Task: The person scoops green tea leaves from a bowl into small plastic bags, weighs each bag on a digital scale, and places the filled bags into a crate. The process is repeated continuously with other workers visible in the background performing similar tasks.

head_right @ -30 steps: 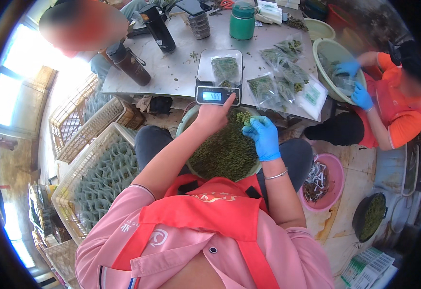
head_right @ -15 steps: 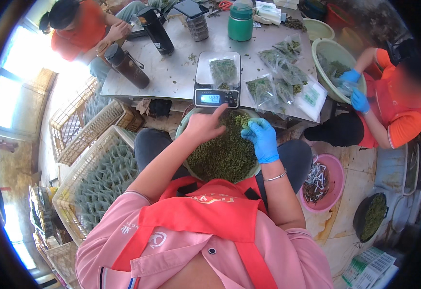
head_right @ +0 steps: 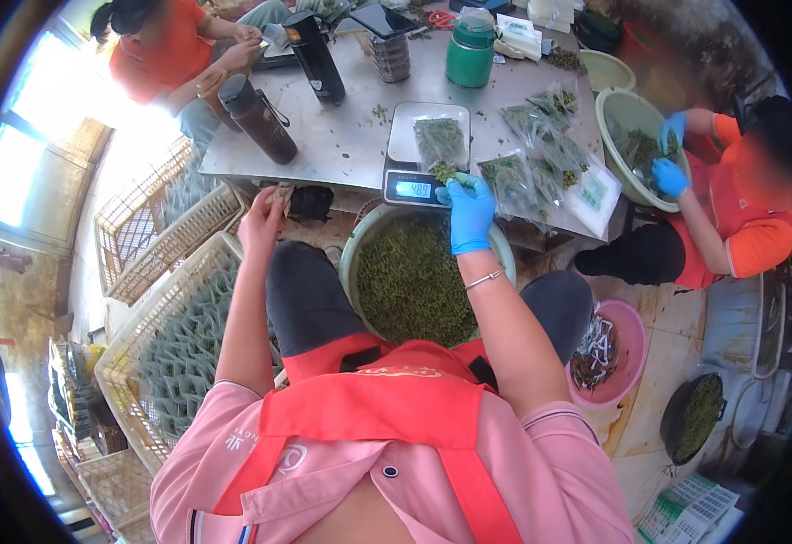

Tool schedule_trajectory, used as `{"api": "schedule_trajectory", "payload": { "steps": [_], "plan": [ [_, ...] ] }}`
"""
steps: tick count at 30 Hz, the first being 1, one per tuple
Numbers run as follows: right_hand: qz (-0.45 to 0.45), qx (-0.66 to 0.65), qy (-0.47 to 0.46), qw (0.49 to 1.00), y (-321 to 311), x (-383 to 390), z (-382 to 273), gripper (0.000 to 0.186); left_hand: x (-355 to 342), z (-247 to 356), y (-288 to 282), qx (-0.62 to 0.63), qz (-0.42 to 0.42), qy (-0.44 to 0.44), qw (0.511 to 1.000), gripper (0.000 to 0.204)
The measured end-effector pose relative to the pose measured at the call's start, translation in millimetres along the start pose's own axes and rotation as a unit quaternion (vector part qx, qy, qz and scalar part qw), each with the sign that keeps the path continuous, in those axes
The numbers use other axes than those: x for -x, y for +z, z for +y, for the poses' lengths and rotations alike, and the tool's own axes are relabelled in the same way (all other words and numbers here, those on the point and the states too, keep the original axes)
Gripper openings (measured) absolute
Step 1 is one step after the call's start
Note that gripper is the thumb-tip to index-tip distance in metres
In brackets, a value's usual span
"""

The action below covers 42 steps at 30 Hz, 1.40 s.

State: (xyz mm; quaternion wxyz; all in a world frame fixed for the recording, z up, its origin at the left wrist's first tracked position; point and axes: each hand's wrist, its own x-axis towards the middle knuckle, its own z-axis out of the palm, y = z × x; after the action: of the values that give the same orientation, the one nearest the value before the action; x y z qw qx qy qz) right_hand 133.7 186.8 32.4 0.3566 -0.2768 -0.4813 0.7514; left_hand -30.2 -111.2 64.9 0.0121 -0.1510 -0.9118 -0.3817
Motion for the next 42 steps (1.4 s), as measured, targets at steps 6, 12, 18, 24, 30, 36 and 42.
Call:
{"api": "schedule_trajectory", "payload": {
  "steps": [6,12,18,24,30,36,42],
  "plan": [
    [0.025,0.375,-0.19,0.907,-7.0,-11.3,16.5,0.022,-14.7,-43.6,-26.5,-0.268,0.014,-0.04,0.962,0.029],
    [0.086,0.546,-0.248,0.796,12.9,-16.0,-22.6,0.051,-4.5,-69.7,-14.1,-0.249,0.043,-0.035,0.967,0.054],
    [0.068,0.604,-0.247,0.755,26.4,-58.4,-30.8,0.068,-4.3,-34.9,-11.5,-0.192,0.03,-0.064,0.979,0.056],
    [-0.045,0.404,-0.166,0.898,-5.6,-32.9,-33.6,0.052,-6.4,-46.0,-18.1,-0.147,0.118,-0.006,0.982,0.055],
    [-0.07,0.579,-0.105,0.806,-28.9,-7.1,-16.2,0.027,-5.6,-28.0,-6.9,-0.078,0.074,-0.038,0.993,0.03],
    [-0.156,0.583,-0.074,0.794,-30.9,1.3,-0.9,0.016,-3.6,9.5,17.8,0.082,0.034,-0.02,0.996,0.016],
    [-0.215,0.272,0.174,0.922,-34.6,51.3,-2.3,0.007,5.6,3.5,48.0,0.109,-0.031,0.006,0.994,0.019]
  ]
}}
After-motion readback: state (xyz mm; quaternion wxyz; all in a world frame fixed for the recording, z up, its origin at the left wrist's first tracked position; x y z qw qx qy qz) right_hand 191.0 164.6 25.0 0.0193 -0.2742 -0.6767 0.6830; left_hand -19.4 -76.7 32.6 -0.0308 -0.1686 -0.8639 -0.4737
